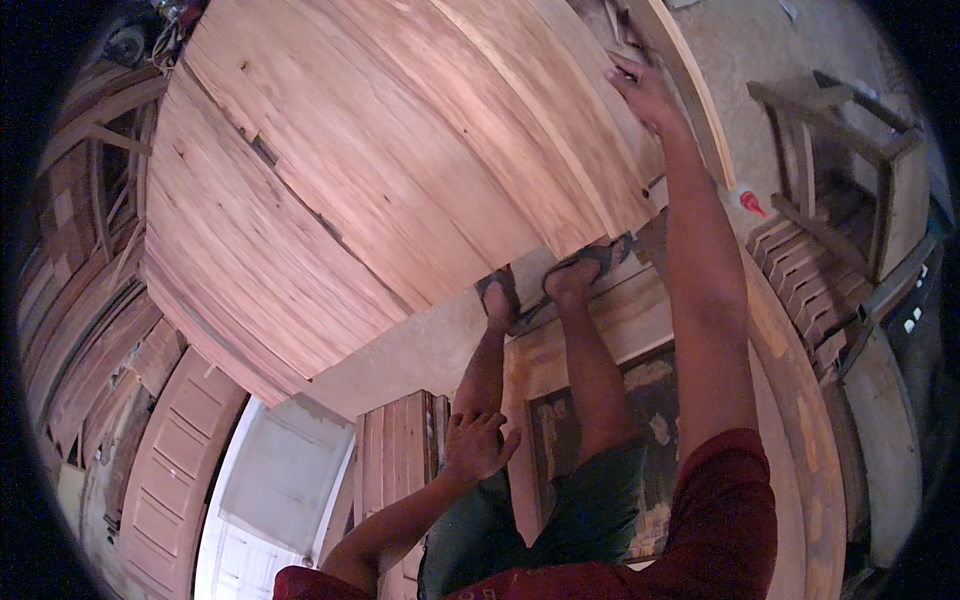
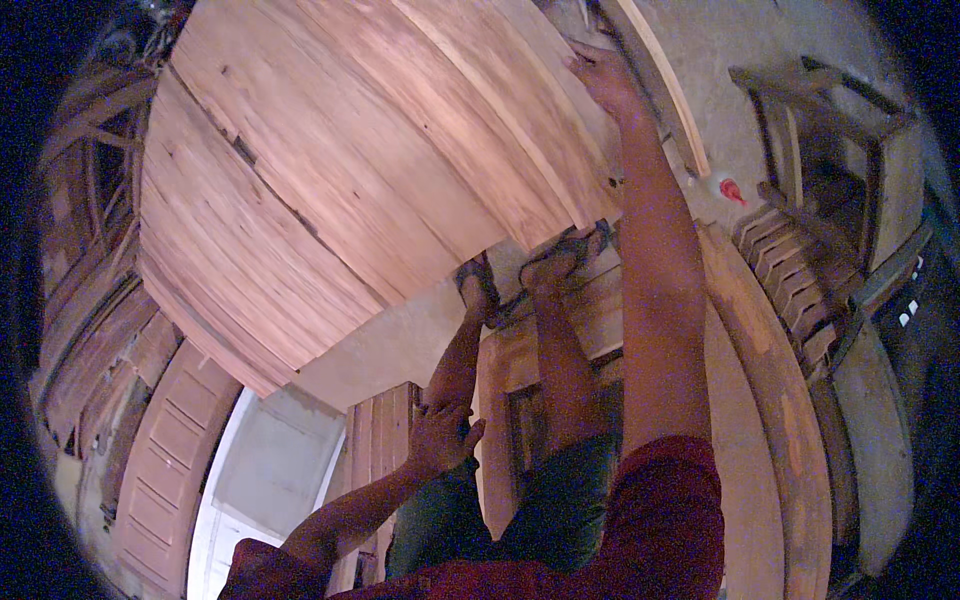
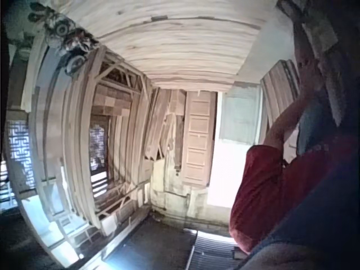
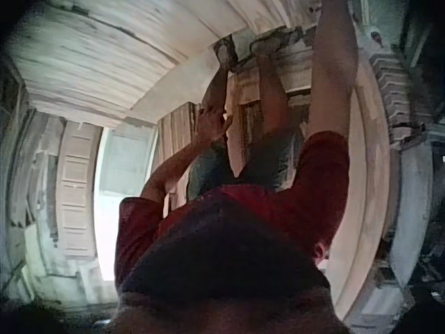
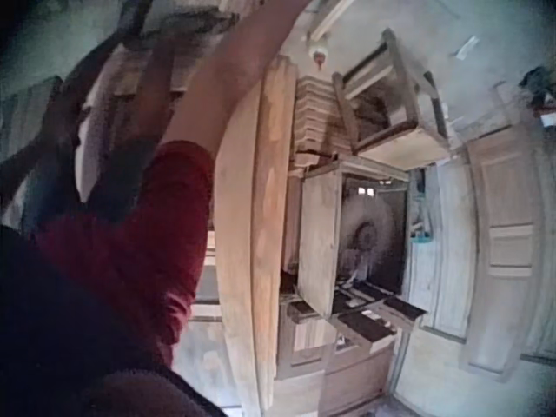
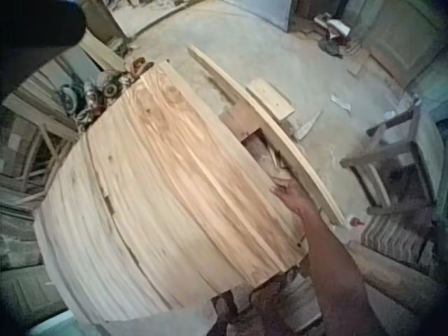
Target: The person applies adhesive to several wooden slats, aligns them into a panel, and then uses a hammer to secure a wooden crossbar across the surface.
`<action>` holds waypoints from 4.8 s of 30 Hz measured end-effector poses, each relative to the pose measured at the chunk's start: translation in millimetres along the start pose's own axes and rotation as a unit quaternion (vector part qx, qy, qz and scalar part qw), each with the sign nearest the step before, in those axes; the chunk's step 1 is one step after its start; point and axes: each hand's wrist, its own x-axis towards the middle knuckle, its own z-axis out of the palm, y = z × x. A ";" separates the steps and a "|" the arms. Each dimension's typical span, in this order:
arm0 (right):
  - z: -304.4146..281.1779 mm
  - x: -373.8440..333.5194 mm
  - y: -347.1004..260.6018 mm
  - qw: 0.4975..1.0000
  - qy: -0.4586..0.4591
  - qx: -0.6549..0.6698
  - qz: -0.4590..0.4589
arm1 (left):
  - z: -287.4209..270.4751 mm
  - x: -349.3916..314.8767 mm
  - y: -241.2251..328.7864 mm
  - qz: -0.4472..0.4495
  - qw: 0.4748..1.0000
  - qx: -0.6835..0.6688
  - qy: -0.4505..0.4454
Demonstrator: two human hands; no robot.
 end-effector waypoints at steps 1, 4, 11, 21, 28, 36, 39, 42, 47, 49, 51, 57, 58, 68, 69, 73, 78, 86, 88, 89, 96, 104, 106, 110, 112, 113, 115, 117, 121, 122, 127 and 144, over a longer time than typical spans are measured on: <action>0.9 0.6 -1.8 1.000 -0.001 -0.004 -0.011 | -0.7 1.2 0.6 -0.001 1.000 0.004 -0.005; 5.9 -2.8 -5.9 0.998 0.032 -0.044 -0.017 | -0.8 4.6 1.6 0.001 1.000 0.008 -0.013; 2.5 -7.3 -18.6 1.000 0.007 -0.007 0.004 | -7.6 10.2 9.2 -0.017 0.998 0.025 -0.060; 7.1 -0.2 -0.8 0.996 -0.024 0.082 0.027 | -9.4 22.0 27.0 -0.022 0.993 0.060 -0.095; 11.5 -2.0 7.0 0.989 -0.001 0.139 -0.057 | -3.7 21.2 33.5 -0.036 0.996 0.051 -0.067; 5.8 -24.4 -23.3 0.990 0.050 -0.115 -0.061 | 3.8 23.4 38.7 -0.026 0.996 0.074 -0.043; -47.8 -56.4 -86.4 0.997 0.014 0.010 -0.070 | -7.1 20.1 43.6 -0.088 0.985 0.108 -0.102; -129.2 -72.2 -84.9 0.991 0.100 0.084 0.031 | 13.5 18.5 34.6 -0.060 0.990 0.107 -0.063; -163.1 -17.1 72.8 0.953 0.020 0.217 0.209 | 3.7 32.8 57.0 -0.057 0.995 0.062 -0.053; -146.3 -15.2 90.2 0.964 -0.073 0.130 0.220 | 4.9 31.2 56.4 -0.072 0.994 0.044 -0.065; -154.0 -12.9 118.2 0.953 -0.102 0.130 0.254 | 9.5 39.0 62.6 -0.045 0.996 0.040 -0.060; -99.6 -26.0 47.2 0.883 -0.214 0.333 0.251 | 19.7 29.2 58.9 -0.084 0.993 0.050 -0.071; -105.8 -23.1 50.3 0.907 -0.192 0.290 0.236 | 21.3 33.9 58.9 -0.088 0.991 0.037 -0.092; -97.6 -20.7 36.5 0.983 0.110 -0.039 0.139 | 22.2 26.5 64.3 -0.090 0.988 0.059 -0.114; -98.1 -22.5 23.5 0.977 0.140 -0.066 0.148 | 19.3 26.8 64.9 -0.098 0.987 0.050 -0.114; -85.9 -39.9 10.3 0.958 0.181 -0.099 0.199 | 11.1 26.8 68.0 -0.053 0.989 0.090 -0.106; -63.1 -49.2 4.5 0.945 0.217 -0.148 0.195 | 24.3 21.5 56.6 -0.048 0.993 0.075 -0.079; -45.7 -37.9 0.1 0.941 0.238 -0.182 0.158 | 27.7 21.2 48.7 -0.034 0.998 0.027 -0.046; -42.5 -39.3 -3.4 0.943 0.218 -0.176 0.177 | 14.2 20.6 57.9 -0.029 0.995 0.080 -0.060; -41.2 -39.4 -6.0 0.944 0.214 -0.176 0.178 | 7.7 20.6 63.4 -0.026 0.992 0.105 -0.067; -32.2 -29.4 -13.0 0.947 0.205 -0.185 0.164 | 19.3 18.0 48.6 -0.034 0.994 0.072 -0.070; -37.0 -26.5 -19.4 0.953 0.205 -0.185 0.123 | 30.6 16.5 46.3 -0.058 0.995 0.016 -0.081; -29.7 -19.5 -5.6 0.955 0.205 -0.185 0.103 | 31.2 16.3 48.1 -0.030 0.996 0.059 -0.059; -37.4 -18.4 -5.7 0.966 0.163 -0.163 0.118 | 19.5 23.2 56.7 -0.048 0.992 0.063 -0.097; -39.5 -17.9 -3.9 0.967 0.152 -0.157 0.128 | 19.3 22.4 60.6 -0.052 0.991 0.080 -0.095; -40.4 -17.3 -1.4 0.968 0.154 -0.151 0.128 | 19.3 22.8 61.2 -0.051 0.991 0.081 -0.098; -39.5 -18.4 -0.5 0.968 0.161 -0.143 0.125 | 18.3 23.7 59.7 -0.049 0.990 0.083 -0.102; -37.5 -19.7 -4.3 0.968 0.171 -0.141 0.119 | 17.6 23.4 58.2 -0.044 0.991 0.081 -0.093; -38.0 -21.7 -4.3 0.969 0.170 -0.153 0.099 | 13.4 22.2 62.1 -0.035 0.992 0.089 -0.078; -38.3 -21.6 -2.2 0.966 0.179 -0.158 0.096 | 15.1 23.1 60.5 -0.035 0.992 0.084 -0.084; -40.0 -25.1 -16.6 0.967 0.150 -0.159 0.131 | 18.5 20.7 57.7 -0.027 0.992 0.091 -0.084; -26.0 -184.2 -25.0 0.897 0.366 -0.234 0.083 | 22.2 11.3 49.9 0.001 0.995 0.082 -0.057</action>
